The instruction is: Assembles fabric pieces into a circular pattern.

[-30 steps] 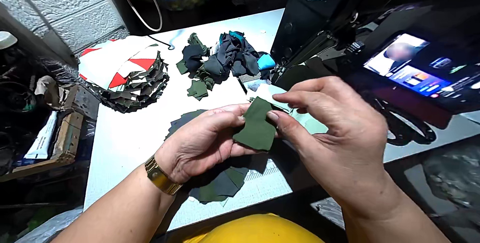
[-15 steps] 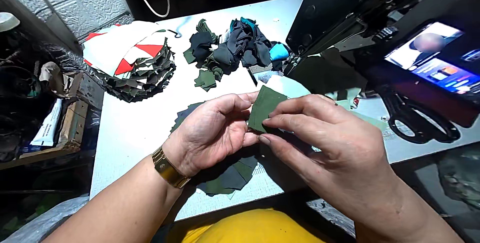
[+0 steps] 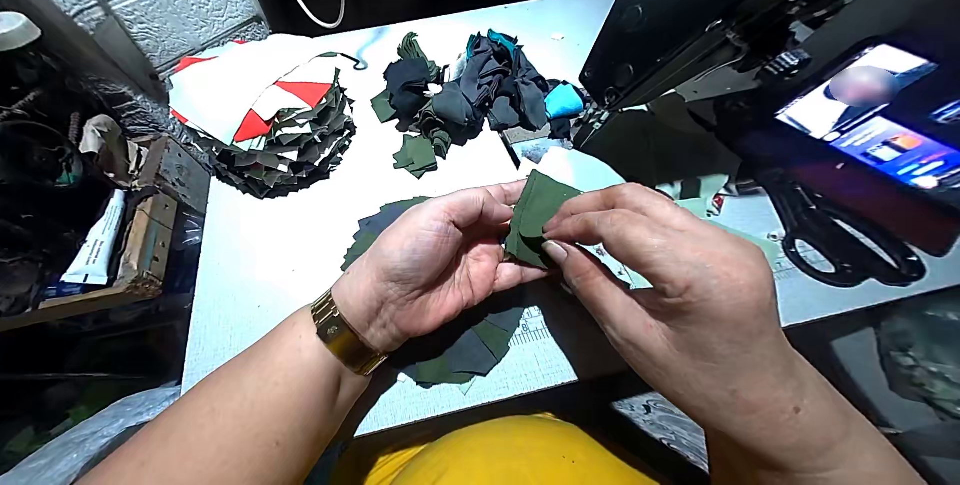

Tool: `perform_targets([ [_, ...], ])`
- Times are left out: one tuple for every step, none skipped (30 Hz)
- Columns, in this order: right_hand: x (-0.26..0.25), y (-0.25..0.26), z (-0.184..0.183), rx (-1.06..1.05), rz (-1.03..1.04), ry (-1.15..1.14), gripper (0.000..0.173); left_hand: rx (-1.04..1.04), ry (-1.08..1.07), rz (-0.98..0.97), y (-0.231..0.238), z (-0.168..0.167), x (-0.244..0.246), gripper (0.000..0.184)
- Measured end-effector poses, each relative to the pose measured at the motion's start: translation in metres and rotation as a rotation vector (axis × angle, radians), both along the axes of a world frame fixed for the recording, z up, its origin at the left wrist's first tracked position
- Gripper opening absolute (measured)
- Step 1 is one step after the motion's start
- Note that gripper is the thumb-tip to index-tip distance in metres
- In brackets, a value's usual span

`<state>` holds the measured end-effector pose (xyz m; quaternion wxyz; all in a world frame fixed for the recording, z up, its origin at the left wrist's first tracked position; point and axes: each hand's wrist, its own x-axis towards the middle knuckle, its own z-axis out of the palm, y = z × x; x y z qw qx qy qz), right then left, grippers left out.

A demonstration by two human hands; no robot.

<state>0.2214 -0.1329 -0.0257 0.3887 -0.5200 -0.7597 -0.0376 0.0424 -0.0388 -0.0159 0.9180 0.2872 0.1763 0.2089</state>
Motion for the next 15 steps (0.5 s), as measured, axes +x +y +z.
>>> perform_targets([
  [0.000, 0.000, 0.000, -0.004, -0.003, 0.007, 0.015, -0.001, 0.006, 0.004, -0.001, 0.000, 0.000, 0.038],
  [0.000, 0.000, 0.000, -0.011, -0.008, 0.018, 0.015, 0.009, 0.020, 0.010, -0.002, 0.001, 0.001, 0.038],
  [0.001, 0.000, 0.001, -0.022, -0.013, 0.037, 0.015, 0.031, 0.038, 0.011, -0.002, 0.003, 0.001, 0.038],
  [0.001, 0.000, 0.001, -0.037, -0.017, 0.066, 0.014, 0.067, 0.061, 0.013, -0.003, 0.004, 0.001, 0.039],
  [0.002, 0.000, 0.001, -0.057, -0.018, 0.110, 0.013, 0.108, 0.082, 0.015, -0.004, 0.004, 0.001, 0.040],
  [0.003, 0.000, 0.001, -0.079, -0.018, 0.167, 0.013, 0.149, 0.097, 0.011, -0.005, 0.004, 0.001, 0.043],
  [0.004, -0.001, 0.001, -0.104, -0.026, 0.228, 0.012, 0.182, 0.103, 0.002, -0.005, 0.003, 0.001, 0.047],
  [0.005, -0.001, 0.001, -0.129, -0.035, 0.293, 0.010, 0.215, 0.113, -0.009, -0.005, 0.002, 0.001, 0.052],
  [0.007, -0.001, 0.002, -0.152, -0.035, 0.366, 0.008, 0.242, 0.126, -0.015, -0.005, 0.002, 0.000, 0.056],
  [0.009, -0.001, 0.002, -0.174, -0.031, 0.447, 0.007, 0.257, 0.128, -0.016, -0.004, 0.001, 0.000, 0.060],
  [0.012, 0.001, 0.001, -0.189, -0.011, 0.546, 0.010, 0.266, 0.129, -0.014, -0.004, 0.000, 0.000, 0.062],
  [0.015, 0.003, 0.000, -0.192, 0.023, 0.657, 0.015, 0.275, 0.138, -0.011, -0.003, 0.000, 0.000, 0.064],
  [0.017, 0.004, 0.000, -0.197, 0.050, 0.743, 0.022, 0.287, 0.154, -0.005, -0.003, 0.000, -0.001, 0.066],
  [0.019, 0.004, 0.000, -0.199, 0.062, 0.798, 0.025, 0.293, 0.173, 0.001, -0.002, 0.001, -0.001, 0.066],
  [0.020, 0.004, 0.001, -0.197, 0.069, 0.831, 0.026, 0.295, 0.197, 0.002, -0.002, 0.003, -0.001, 0.064],
])
